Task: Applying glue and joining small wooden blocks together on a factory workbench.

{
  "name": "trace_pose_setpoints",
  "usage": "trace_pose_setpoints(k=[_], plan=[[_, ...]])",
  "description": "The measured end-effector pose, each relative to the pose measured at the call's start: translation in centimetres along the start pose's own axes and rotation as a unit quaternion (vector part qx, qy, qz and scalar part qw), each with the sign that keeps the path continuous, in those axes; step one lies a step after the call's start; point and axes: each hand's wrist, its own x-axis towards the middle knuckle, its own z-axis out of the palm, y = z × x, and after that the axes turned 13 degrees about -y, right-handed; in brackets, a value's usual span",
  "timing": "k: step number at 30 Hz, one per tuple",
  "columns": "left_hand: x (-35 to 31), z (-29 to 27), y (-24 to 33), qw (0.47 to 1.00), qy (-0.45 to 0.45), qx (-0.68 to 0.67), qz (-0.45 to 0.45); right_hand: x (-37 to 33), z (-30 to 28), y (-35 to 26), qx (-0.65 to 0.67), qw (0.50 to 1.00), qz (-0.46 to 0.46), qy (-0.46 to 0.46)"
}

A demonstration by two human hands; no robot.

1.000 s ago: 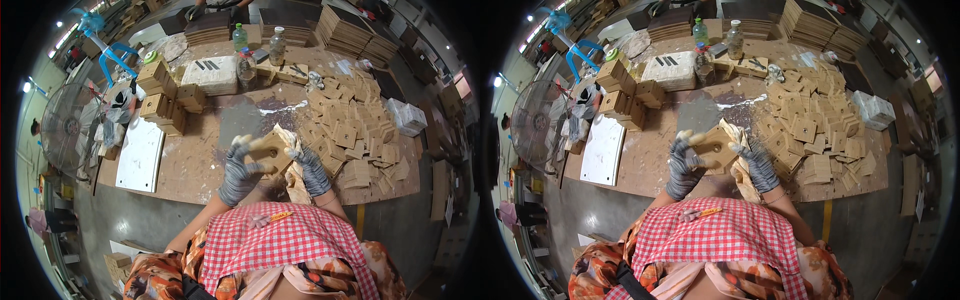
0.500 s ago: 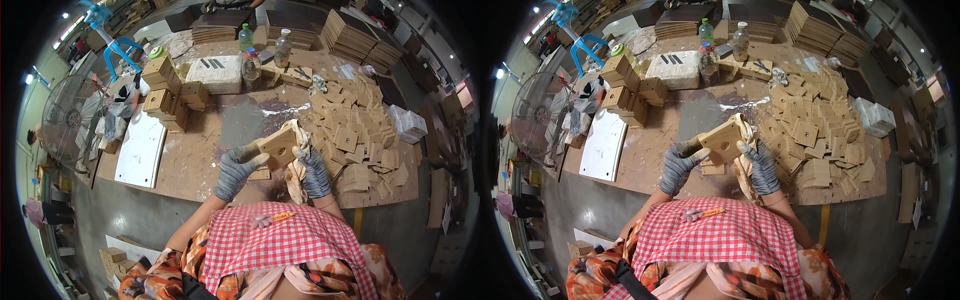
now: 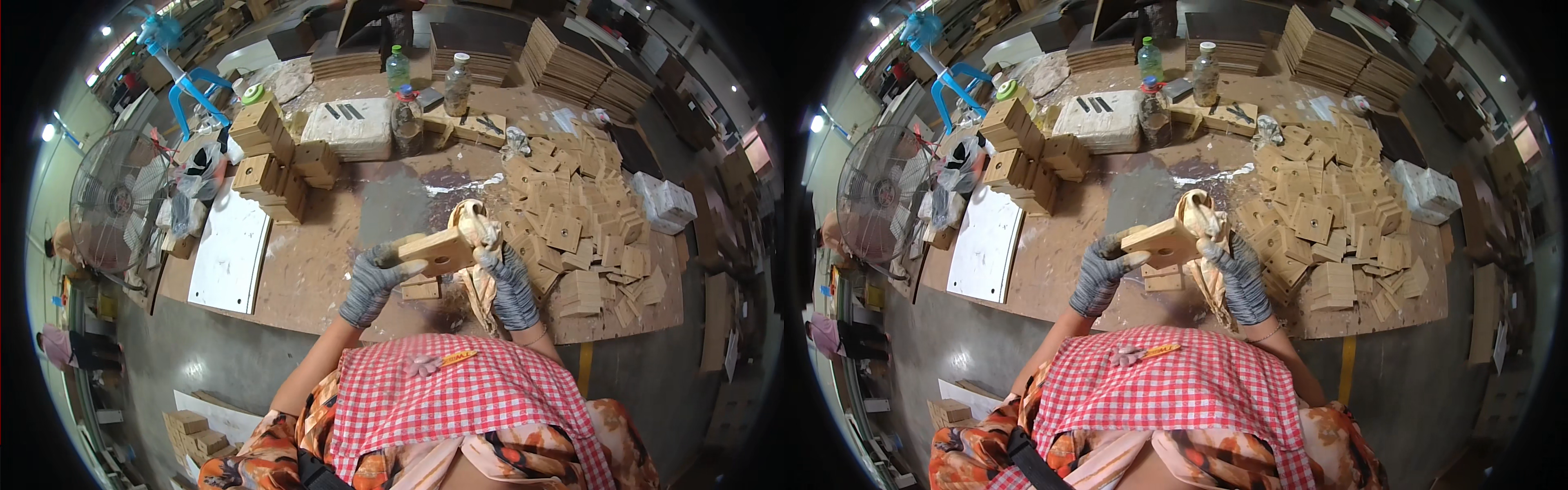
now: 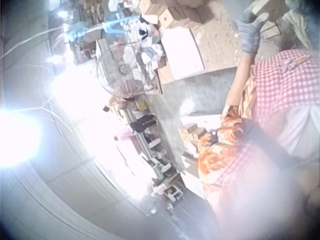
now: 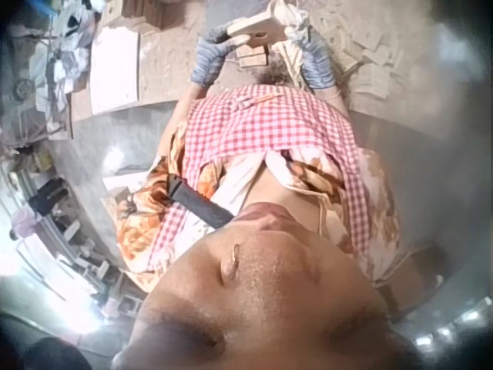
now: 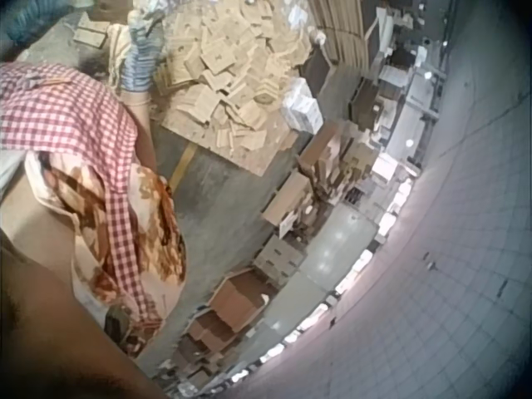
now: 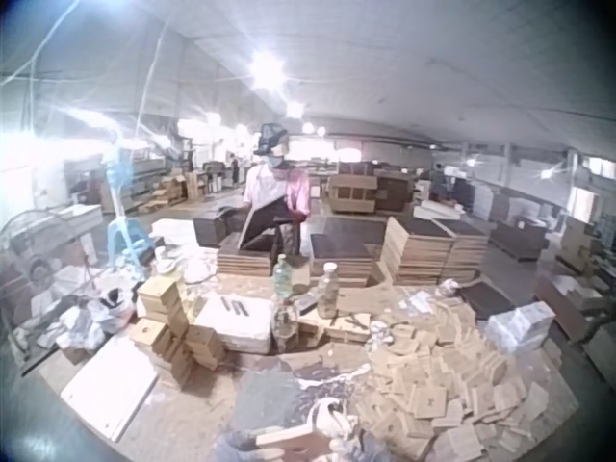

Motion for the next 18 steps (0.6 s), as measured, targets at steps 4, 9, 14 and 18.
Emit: trace_pose_setpoints(k=[4,9,14,18], plan=[[-0.7,-0.8,-0.7,0.998,-0.034,-0.051,0.024,0.2,-0.9,0.3,0.096,0.994,-0.045,0.032],[-0.8,-1.3,-0.9,0.996,-0.024,-0.086,0.028,0.2,-1.7,-0.9,0.072,0.995,-0.056,0.042],[-0.6,-1.9,-1.5,0.991,-0.033,-0.127,0.027,0.2,-2.0,-1.7,0.099,0.990,-0.078,0.062],[-0.5,-2.1,-1.7,0.993,-0.046,-0.094,0.048,0.6,-2.2,-1.6,0.097,0.988,-0.093,0.082]])
